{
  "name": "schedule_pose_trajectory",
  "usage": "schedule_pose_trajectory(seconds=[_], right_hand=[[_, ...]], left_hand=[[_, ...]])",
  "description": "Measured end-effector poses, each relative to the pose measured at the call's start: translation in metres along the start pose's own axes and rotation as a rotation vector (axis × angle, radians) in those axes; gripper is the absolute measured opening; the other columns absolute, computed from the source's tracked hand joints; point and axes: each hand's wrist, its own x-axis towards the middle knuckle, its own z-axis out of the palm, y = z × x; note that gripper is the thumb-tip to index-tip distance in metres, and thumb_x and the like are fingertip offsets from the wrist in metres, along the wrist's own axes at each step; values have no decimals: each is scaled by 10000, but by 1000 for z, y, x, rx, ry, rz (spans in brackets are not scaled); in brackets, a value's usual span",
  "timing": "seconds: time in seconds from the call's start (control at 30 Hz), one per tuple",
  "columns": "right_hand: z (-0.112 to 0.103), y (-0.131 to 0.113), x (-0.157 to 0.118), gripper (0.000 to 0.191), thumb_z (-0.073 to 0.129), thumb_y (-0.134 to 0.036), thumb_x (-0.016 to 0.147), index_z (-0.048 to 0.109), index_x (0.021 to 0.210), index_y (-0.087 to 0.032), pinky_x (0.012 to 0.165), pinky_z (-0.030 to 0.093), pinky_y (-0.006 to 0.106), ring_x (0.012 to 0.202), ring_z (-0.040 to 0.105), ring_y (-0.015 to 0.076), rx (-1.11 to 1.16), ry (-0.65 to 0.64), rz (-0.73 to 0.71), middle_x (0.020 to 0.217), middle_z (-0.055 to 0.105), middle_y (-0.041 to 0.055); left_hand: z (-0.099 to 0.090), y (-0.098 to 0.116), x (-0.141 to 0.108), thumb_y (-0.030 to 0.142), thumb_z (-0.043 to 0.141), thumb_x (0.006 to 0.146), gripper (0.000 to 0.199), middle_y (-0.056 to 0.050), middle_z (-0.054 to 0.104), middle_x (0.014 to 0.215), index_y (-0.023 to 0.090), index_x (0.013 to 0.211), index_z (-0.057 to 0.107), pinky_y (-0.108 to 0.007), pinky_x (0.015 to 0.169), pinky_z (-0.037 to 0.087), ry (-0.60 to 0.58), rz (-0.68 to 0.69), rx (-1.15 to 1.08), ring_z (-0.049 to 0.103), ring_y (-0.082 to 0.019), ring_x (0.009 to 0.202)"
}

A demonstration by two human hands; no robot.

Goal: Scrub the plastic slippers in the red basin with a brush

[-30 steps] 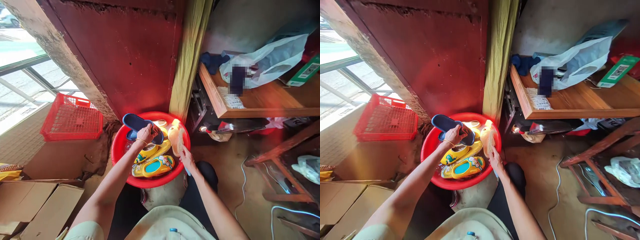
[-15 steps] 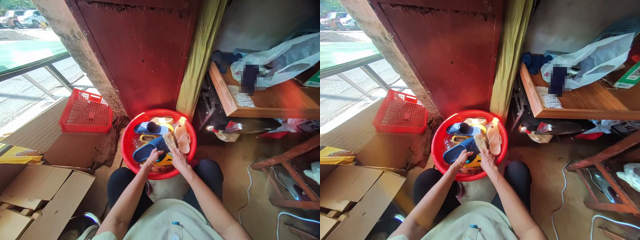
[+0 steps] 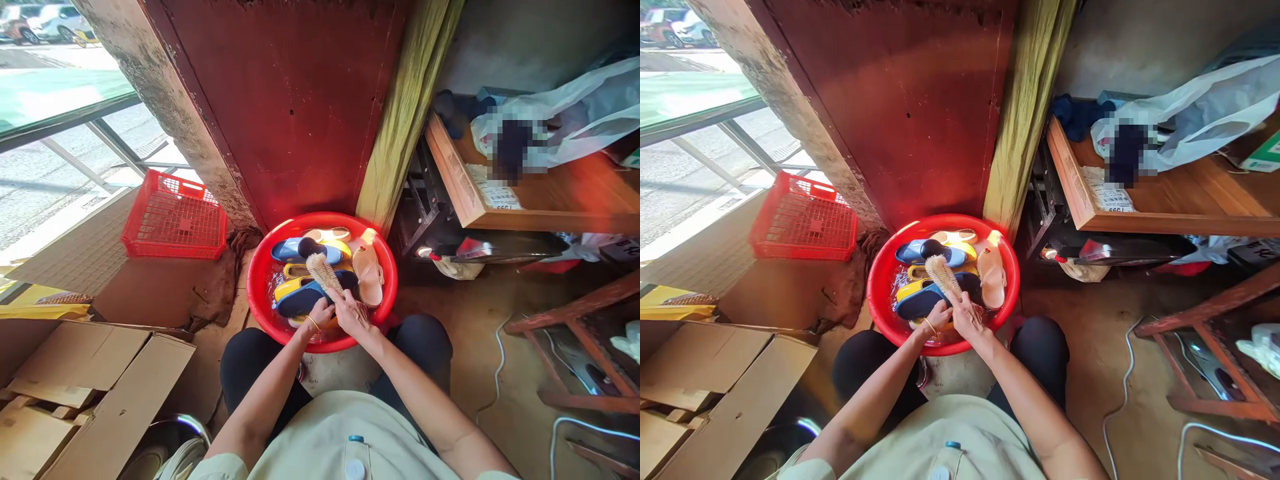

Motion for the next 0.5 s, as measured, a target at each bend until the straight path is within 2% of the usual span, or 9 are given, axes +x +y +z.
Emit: schedule_pose_trajectory(seconds=[0.07, 0.13, 0.23, 0.33, 0.43, 0.5], right_hand=[[-13, -6, 14, 588, 339, -216, 990, 346, 1572, -304, 778, 527, 309, 934, 683, 231, -13, 6, -31, 1254, 588, 148], [-20, -3, 15, 594, 351, -197, 980, 363, 1566, -294, 796, 523, 313, 953, 678, 235, -48, -27, -56, 1266, 591, 156], [-14, 20, -15, 634, 386, -165, 956, 352, 1568, -328, 807, 522, 313, 949, 671, 227, -95, -109, -85, 1250, 624, 136], [-3, 52, -62, 638, 417, -148, 933, 406, 1545, -326, 816, 518, 323, 925, 678, 228, -135, -142, -49, 1252, 639, 149], [-3, 73, -87, 597, 417, -154, 935, 476, 1511, -300, 848, 500, 337, 977, 672, 256, -144, -151, 2, 1241, 648, 161], [-8, 75, -83, 581, 413, -161, 937, 499, 1493, -307, 841, 498, 345, 988, 671, 269, -128, -172, 31, 1210, 659, 155]], left_hand=[[5, 1, -2, 419, 700, 683, 253, -21, 605, 676, 176, 680, 631, -317, 721, 473, -16, 7, -14, 557, -191, 732], [5, 2, -3, 402, 706, 677, 263, -45, 673, 778, 161, 778, 675, -342, 814, 487, -11, 8, -84, 597, -218, 824], [-2, 2, 0, 349, 741, 634, 384, -69, 727, 957, 150, 960, 700, -379, 942, 472, 33, 15, -290, 629, -248, 963], [-9, -1, 7, 312, 762, 606, 411, -68, 733, 950, 162, 984, 704, -392, 942, 490, 103, -27, -424, 651, -246, 968], [-11, -6, 15, 308, 770, 604, 352, -55, 718, 857, 162, 918, 708, -389, 877, 520, 156, -123, -386, 665, -235, 891], [-11, -7, 20, 306, 777, 606, 317, -44, 699, 803, 160, 876, 701, -378, 822, 529, 187, -181, -309, 661, -228, 833]])
